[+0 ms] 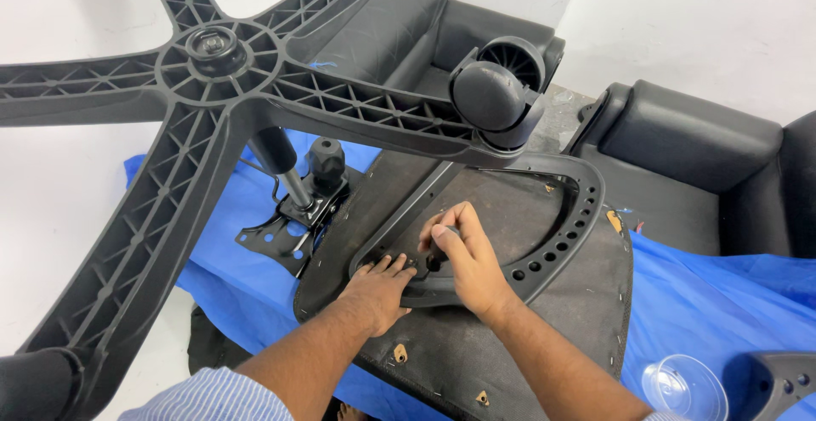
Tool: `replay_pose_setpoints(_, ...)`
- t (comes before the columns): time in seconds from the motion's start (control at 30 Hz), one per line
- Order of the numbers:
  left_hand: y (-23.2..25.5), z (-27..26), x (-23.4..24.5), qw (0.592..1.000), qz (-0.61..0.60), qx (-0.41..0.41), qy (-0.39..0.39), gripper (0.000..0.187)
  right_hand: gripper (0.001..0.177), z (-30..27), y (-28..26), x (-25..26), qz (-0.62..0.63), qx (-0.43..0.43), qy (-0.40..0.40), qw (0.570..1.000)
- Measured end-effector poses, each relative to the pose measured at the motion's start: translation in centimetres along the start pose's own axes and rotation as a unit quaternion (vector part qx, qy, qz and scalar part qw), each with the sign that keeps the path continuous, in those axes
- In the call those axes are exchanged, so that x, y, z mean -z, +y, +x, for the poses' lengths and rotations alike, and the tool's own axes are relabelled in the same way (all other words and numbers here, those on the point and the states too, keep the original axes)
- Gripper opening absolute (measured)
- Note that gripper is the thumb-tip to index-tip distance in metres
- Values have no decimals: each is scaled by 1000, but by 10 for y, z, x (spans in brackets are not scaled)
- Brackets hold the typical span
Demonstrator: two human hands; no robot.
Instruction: The person uses a screwdriver to tighten screws into a black plastic chair frame, securing it to the chair base. The hands hold the frame steady while turning the screwdriver repeatedly.
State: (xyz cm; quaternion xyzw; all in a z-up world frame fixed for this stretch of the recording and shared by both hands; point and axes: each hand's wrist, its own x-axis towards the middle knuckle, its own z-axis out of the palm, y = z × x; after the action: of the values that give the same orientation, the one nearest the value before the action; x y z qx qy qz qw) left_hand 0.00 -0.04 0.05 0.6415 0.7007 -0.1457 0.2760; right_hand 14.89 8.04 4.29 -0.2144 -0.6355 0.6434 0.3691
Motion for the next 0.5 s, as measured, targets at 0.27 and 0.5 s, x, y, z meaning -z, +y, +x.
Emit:
replay_pose_setpoints(0.27,-1,2,-4,1000,7,-4,10,74,21,-8,-15,-1,-63,-7,35,997)
replay_pose_setpoints(0.5,-4,3,-8,999,9,-15,27,75,29,-7,-9,1,-79,30,12,996)
